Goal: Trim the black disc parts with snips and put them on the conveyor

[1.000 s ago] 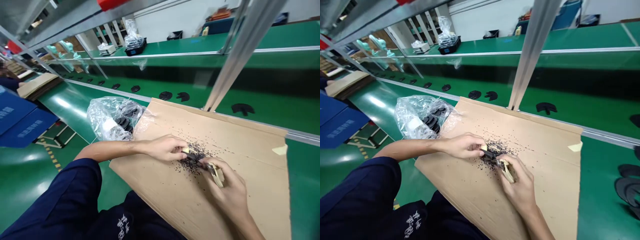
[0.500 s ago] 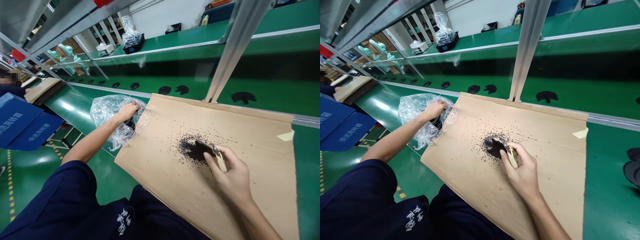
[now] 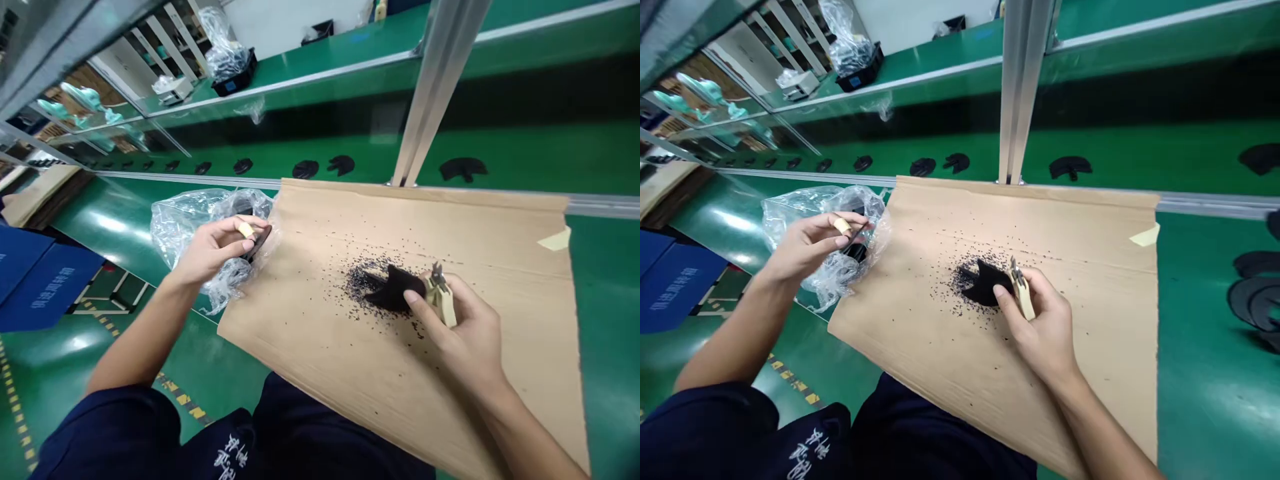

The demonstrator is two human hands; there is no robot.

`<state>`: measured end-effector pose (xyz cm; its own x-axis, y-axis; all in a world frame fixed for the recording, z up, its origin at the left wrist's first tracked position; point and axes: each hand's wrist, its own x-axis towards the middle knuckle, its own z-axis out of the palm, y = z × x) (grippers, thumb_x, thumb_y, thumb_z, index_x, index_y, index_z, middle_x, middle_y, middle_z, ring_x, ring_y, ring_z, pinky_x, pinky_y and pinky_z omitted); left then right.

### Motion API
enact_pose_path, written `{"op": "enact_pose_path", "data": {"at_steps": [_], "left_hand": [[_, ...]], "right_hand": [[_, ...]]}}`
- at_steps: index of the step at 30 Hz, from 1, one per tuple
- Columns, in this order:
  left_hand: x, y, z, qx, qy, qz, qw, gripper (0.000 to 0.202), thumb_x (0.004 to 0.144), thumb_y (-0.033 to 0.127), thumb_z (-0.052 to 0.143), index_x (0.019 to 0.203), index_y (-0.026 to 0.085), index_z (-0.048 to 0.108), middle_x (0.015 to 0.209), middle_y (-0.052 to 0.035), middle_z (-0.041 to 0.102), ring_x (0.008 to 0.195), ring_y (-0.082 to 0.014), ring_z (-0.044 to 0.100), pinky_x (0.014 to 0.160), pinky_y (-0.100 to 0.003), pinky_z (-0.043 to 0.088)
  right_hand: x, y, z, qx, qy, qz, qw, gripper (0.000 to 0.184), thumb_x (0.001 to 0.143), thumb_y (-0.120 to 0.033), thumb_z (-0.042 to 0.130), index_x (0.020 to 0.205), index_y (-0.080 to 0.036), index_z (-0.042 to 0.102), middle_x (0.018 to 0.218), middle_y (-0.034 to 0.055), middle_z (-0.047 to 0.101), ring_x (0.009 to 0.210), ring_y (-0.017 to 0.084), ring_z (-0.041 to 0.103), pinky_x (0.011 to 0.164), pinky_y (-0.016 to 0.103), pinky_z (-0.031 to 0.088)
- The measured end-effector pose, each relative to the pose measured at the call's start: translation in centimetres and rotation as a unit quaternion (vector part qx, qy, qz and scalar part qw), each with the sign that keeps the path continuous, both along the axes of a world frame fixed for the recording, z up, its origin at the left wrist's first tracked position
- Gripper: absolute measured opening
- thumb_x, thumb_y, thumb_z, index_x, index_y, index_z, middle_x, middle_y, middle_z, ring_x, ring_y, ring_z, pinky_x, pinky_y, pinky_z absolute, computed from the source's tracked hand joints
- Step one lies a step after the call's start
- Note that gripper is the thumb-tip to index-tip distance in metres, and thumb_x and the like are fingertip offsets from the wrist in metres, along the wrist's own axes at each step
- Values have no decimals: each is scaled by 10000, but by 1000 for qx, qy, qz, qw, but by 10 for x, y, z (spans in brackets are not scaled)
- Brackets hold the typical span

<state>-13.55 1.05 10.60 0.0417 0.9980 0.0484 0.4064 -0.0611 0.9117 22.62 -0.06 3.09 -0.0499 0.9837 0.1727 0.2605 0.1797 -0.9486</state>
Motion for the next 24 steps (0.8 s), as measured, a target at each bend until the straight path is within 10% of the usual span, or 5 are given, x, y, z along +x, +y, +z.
{"op": "enact_pose_path", "data": {"at_steps": [5,9,14,19,24], "left_hand": [[86,-12,-49,-213,-386,-84,893,271,762,351,868,859,187,676,1143,-56,769,737,-140,741,487,-169,560],[131,-6,-63,-262,-450,-97,848,104,815,185,810,888,178,737,1121,-26,795,887,-127,783,767,-176,656],[147,7,-62,-191,-440,-109,871,408,744,170,881,1129,169,746,1234,-75,772,1195,-190,738,997,-187,613],[149,6,-79,-98,-323,-70,939,274,826,311,853,1018,183,704,771,13,765,421,-46,623,407,-129,521],[150,2,-93,-83,-256,-78,960,317,905,377,769,1144,191,676,564,80,630,348,-29,484,337,-122,427]], "right_hand": [[-2,2,-4,-42,55,-16,997,295,852,-396,744,774,-231,511,652,-64,393,571,103,342,566,270,368],[1,3,-8,-51,74,-37,995,290,844,-355,747,773,-230,495,652,-75,368,575,95,313,564,268,325],[5,3,-10,-57,89,-60,993,260,833,-359,745,820,-232,519,675,-70,385,590,98,330,574,275,330],[2,3,-14,-62,86,-59,993,232,821,-326,751,813,-226,542,665,-76,370,591,94,312,590,280,320],[-4,2,-16,-86,74,-38,993,215,810,-317,755,819,-226,561,679,-68,408,608,102,354,616,286,349]]}}
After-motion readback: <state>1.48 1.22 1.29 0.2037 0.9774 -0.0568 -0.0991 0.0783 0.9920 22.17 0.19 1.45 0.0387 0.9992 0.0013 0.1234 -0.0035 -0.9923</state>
